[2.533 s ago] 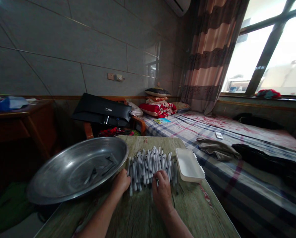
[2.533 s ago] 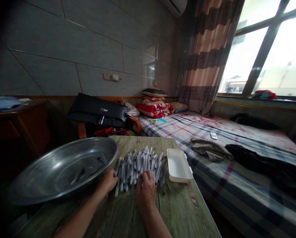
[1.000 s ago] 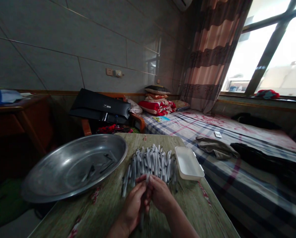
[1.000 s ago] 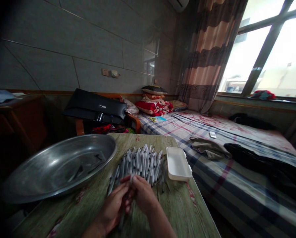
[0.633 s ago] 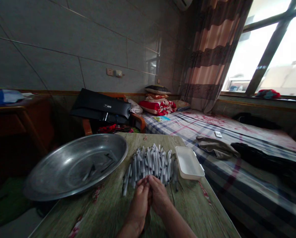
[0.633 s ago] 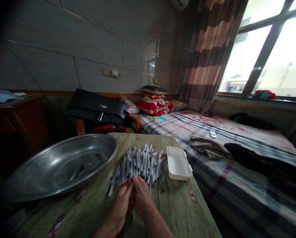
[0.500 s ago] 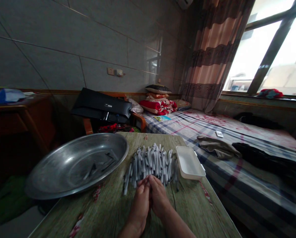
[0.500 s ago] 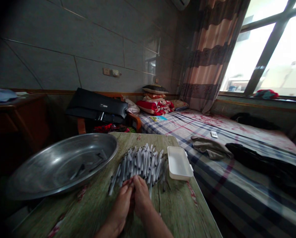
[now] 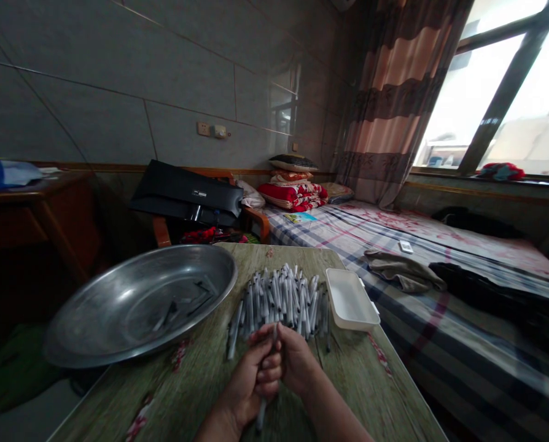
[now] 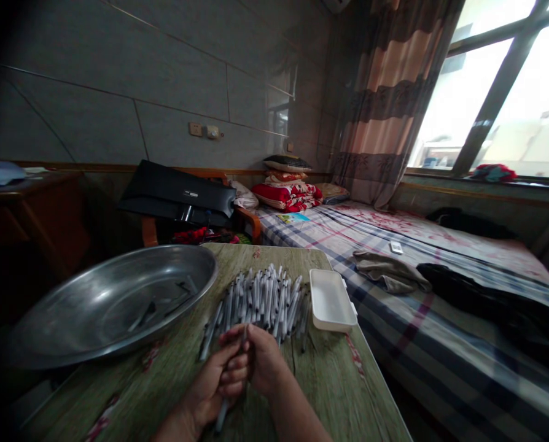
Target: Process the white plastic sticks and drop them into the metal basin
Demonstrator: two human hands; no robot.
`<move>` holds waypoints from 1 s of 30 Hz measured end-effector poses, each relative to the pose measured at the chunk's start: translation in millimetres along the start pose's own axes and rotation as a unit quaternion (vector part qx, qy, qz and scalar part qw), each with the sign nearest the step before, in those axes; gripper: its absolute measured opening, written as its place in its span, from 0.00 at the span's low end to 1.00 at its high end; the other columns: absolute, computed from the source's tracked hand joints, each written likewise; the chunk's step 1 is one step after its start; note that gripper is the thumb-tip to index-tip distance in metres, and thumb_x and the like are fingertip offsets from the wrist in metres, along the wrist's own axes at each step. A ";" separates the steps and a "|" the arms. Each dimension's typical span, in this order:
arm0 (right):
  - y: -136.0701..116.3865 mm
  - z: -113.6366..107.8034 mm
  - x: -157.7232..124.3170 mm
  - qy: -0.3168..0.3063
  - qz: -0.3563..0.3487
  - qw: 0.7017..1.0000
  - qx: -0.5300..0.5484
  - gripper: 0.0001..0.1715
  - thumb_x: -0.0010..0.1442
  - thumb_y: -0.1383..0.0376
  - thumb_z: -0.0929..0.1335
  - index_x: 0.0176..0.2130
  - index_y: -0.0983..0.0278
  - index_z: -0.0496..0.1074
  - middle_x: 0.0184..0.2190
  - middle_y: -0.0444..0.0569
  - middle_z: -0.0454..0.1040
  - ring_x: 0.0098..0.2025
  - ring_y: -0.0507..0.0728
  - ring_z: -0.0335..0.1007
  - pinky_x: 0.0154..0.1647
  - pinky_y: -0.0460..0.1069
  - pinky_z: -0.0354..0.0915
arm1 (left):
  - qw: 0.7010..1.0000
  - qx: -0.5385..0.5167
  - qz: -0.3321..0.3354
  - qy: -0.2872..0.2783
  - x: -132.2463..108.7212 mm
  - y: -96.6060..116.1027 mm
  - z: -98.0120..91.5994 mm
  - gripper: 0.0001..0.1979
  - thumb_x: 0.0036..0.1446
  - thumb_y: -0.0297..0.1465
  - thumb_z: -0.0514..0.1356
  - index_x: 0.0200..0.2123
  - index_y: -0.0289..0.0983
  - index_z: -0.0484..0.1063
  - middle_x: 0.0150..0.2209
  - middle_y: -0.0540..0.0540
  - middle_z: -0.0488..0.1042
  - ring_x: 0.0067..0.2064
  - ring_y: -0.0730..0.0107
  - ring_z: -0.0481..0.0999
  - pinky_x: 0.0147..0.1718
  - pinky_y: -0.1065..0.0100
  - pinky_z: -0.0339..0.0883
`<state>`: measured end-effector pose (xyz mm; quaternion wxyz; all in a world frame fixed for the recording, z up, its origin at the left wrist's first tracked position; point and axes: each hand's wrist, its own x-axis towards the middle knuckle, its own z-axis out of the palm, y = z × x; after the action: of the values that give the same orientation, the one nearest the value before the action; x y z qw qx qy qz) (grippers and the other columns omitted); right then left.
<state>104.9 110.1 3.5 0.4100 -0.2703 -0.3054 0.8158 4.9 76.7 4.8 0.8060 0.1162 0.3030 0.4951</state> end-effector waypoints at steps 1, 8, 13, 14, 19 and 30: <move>-0.7 0.4 -1.1 -0.011 -0.006 1.000 0.002 0.28 0.47 0.47 0.73 0.33 0.69 0.74 0.35 0.57 0.77 0.22 0.51 0.67 0.21 0.46 0.64 | 1.000 -0.004 0.000 -0.008 -1.2 0.0 -0.2 0.19 0.40 0.36 0.71 0.30 0.35 0.66 0.16 0.61 0.53 0.13 0.89 0.47 0.12 0.82 0.34; 4.8 4.6 0.9 -0.024 -0.103 0.992 0.063 0.18 0.48 0.54 0.75 0.23 0.65 0.70 0.27 0.51 0.76 0.29 0.54 0.71 0.29 0.47 0.65 | 0.991 0.089 0.074 0.074 -1.4 -8.7 13.9 0.26 0.36 0.46 0.72 0.32 0.38 0.64 0.17 0.62 0.52 0.15 0.87 0.46 0.14 0.81 0.35; -5.4 -10.8 11.8 0.056 -0.131 0.979 0.144 0.18 0.45 0.56 0.77 0.22 0.64 0.70 0.22 0.45 0.74 0.28 0.53 0.71 0.35 0.48 0.67 | 0.955 0.238 0.152 0.091 -1.3 -29.0 14.6 0.28 0.42 0.52 0.65 0.40 0.38 0.68 0.18 0.59 0.56 0.17 0.82 0.52 0.15 0.77 0.38; -9.2 -14.8 13.4 0.071 -0.140 0.973 0.169 0.19 0.44 0.56 0.77 0.22 0.64 0.68 0.22 0.44 0.73 0.29 0.54 0.72 0.37 0.49 0.68 | 0.948 0.266 0.155 0.078 -2.6 -33.4 13.3 0.28 0.44 0.52 0.65 0.41 0.38 0.69 0.18 0.59 0.56 0.17 0.82 0.52 0.15 0.77 0.37; -15.5 -22.5 14.8 0.049 -0.107 0.979 0.165 0.18 0.47 0.56 0.76 0.26 0.65 0.70 0.24 0.46 0.74 0.30 0.55 0.72 0.32 0.48 0.68 | 0.953 0.260 0.156 0.032 -5.7 -39.0 8.3 0.29 0.49 0.51 0.62 0.48 0.37 0.68 0.19 0.58 0.59 0.17 0.81 0.51 0.15 0.76 0.43; -13.1 -21.0 11.9 0.008 -0.122 0.987 0.109 0.09 0.45 0.67 0.72 0.28 0.63 0.69 0.23 0.43 0.70 0.23 0.50 0.65 0.19 0.42 0.56 | 0.972 0.096 0.206 0.059 -3.1 2.0 -0.5 0.16 0.48 0.40 0.68 0.37 0.38 0.76 0.31 0.49 0.76 0.29 0.78 0.71 0.23 0.78 0.60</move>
<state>119.9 132.1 -3.3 0.5355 -0.1910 -0.2419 0.7862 2.1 75.0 6.6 0.6527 0.2238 0.3658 0.6246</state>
